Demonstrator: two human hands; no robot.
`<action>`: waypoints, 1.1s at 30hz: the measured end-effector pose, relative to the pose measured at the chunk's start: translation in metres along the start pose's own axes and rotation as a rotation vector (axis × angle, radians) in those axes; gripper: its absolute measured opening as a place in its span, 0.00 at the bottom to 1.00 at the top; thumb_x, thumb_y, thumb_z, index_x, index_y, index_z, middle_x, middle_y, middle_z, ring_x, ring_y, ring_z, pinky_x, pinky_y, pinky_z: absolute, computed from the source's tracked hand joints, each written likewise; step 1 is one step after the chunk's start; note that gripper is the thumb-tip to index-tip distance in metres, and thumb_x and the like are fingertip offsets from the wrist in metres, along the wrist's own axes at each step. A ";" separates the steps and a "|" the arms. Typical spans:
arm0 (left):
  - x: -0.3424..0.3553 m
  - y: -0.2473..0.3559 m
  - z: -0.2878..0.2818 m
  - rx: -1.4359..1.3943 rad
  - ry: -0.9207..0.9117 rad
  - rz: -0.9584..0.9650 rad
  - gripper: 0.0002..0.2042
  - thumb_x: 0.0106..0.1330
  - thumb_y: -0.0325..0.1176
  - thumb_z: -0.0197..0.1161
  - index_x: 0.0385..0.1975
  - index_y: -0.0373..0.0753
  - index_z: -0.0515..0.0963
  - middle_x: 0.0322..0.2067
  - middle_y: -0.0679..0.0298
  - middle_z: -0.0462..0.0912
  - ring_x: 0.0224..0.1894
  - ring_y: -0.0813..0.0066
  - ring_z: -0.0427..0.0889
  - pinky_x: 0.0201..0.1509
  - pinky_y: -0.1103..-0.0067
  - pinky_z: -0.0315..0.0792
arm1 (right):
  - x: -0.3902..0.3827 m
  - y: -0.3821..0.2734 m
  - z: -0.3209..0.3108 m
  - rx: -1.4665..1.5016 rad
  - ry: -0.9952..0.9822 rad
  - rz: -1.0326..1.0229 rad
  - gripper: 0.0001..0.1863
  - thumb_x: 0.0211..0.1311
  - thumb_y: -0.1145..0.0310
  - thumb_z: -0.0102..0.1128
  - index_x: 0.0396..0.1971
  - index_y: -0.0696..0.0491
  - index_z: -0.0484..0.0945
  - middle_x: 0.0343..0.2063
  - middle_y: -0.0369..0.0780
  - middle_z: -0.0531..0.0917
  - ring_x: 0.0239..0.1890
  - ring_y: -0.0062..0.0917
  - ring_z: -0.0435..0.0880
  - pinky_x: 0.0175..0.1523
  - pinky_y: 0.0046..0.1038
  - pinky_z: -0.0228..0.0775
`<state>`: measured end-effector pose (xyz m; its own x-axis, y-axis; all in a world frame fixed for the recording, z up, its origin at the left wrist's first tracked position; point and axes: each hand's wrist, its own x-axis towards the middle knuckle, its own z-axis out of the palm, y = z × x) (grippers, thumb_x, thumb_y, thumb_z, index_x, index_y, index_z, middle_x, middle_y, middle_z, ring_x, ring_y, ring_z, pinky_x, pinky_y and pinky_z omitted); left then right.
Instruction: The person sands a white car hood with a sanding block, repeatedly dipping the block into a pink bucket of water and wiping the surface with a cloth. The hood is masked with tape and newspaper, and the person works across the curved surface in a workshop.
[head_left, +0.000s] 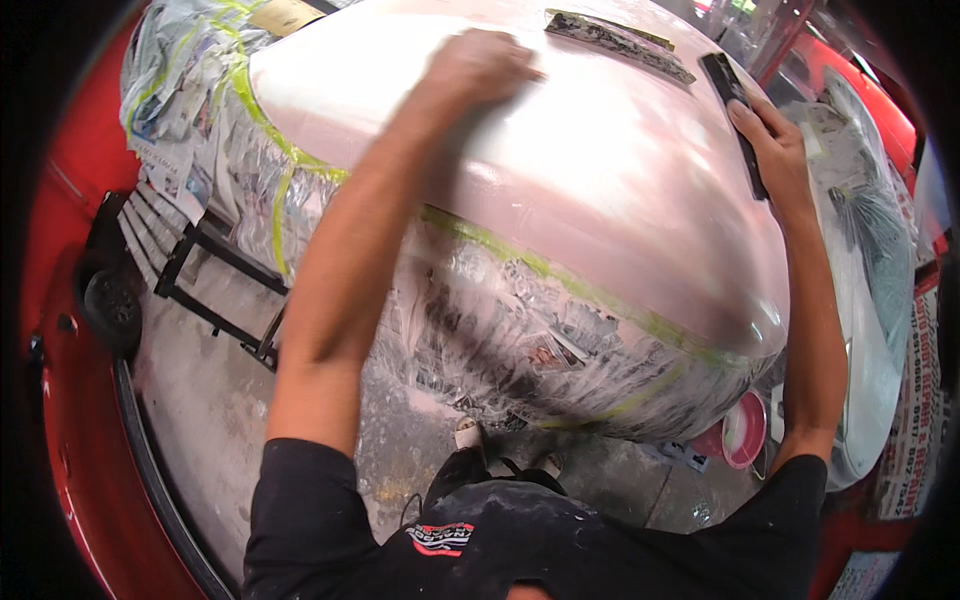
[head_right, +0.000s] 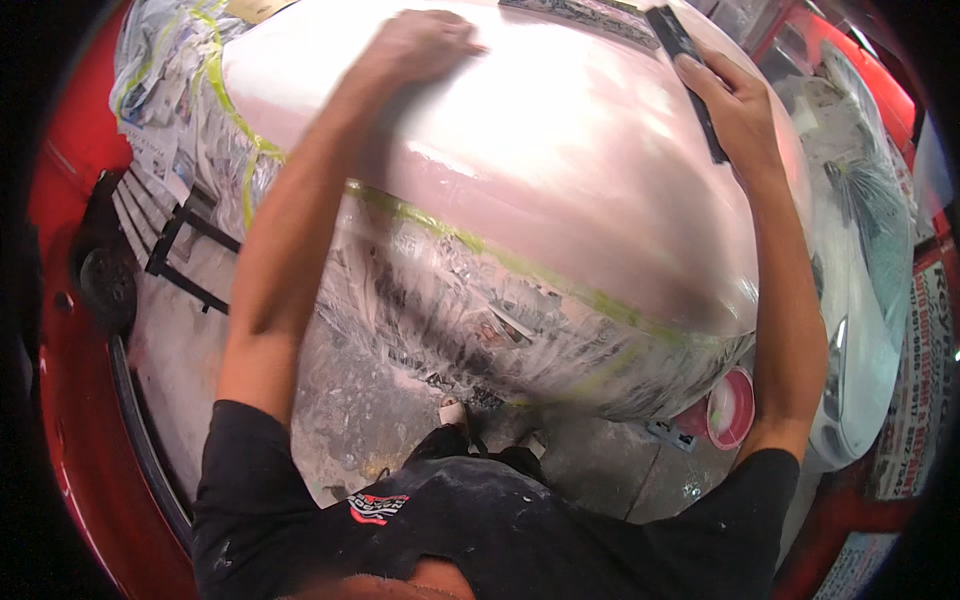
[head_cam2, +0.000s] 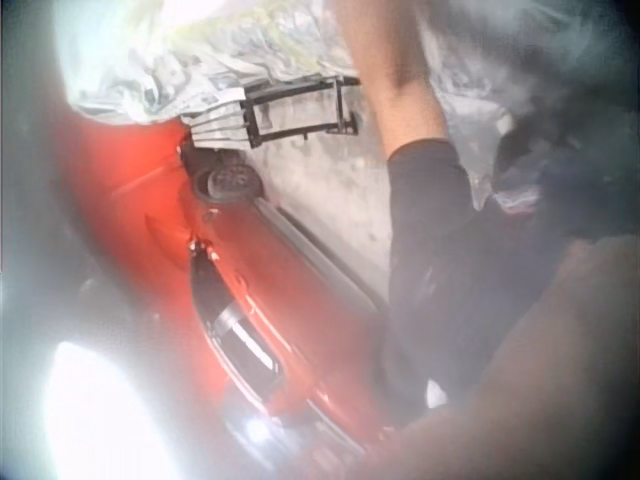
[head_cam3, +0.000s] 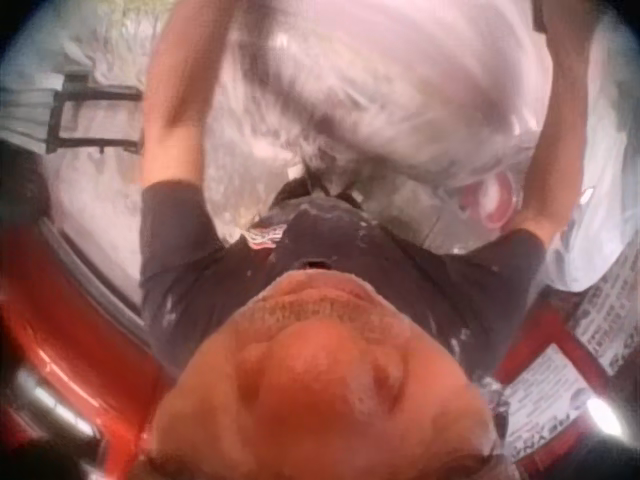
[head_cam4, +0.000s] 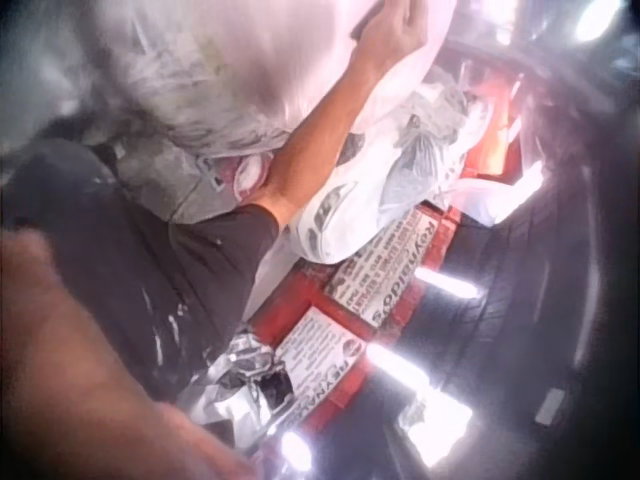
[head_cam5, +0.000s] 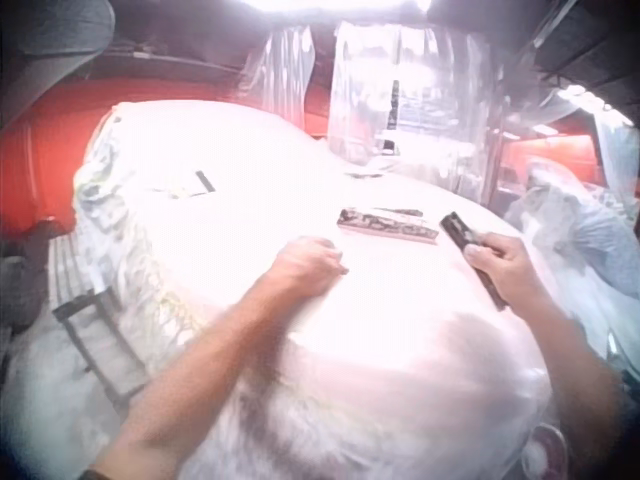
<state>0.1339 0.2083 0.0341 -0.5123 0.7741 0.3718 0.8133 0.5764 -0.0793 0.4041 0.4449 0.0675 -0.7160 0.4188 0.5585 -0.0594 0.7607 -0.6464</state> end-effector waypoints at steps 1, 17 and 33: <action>-0.005 0.038 -0.012 -0.029 -0.043 0.088 0.26 0.78 0.57 0.48 0.57 0.44 0.82 0.61 0.59 0.81 0.60 0.58 0.82 0.69 0.65 0.72 | -0.009 0.005 -0.012 0.002 -0.002 0.031 0.22 0.68 0.60 0.67 0.57 0.56 0.84 0.34 0.30 0.83 0.35 0.10 0.75 0.41 0.16 0.66; -0.067 0.158 -0.016 -0.543 0.087 0.080 0.17 0.75 0.42 0.56 0.51 0.37 0.84 0.44 0.54 0.89 0.44 0.63 0.89 0.56 0.66 0.82 | -0.140 0.074 -0.116 -0.307 -0.297 -0.182 0.26 0.58 0.71 0.65 0.58 0.57 0.82 0.60 0.54 0.79 0.63 0.44 0.78 0.68 0.35 0.66; -0.063 -0.122 -0.010 -0.274 0.513 -0.409 0.19 0.70 0.50 0.60 0.47 0.43 0.87 0.45 0.53 0.88 0.49 0.52 0.87 0.55 0.68 0.77 | 0.019 0.050 0.033 -0.359 -0.328 -0.556 0.22 0.66 0.58 0.64 0.59 0.45 0.83 0.60 0.52 0.80 0.56 0.46 0.83 0.62 0.39 0.72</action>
<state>0.0694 0.0870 0.0293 -0.6519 0.2499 0.7159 0.6580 0.6557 0.3703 0.3650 0.4748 0.0289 -0.8207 -0.2032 0.5341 -0.2833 0.9564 -0.0716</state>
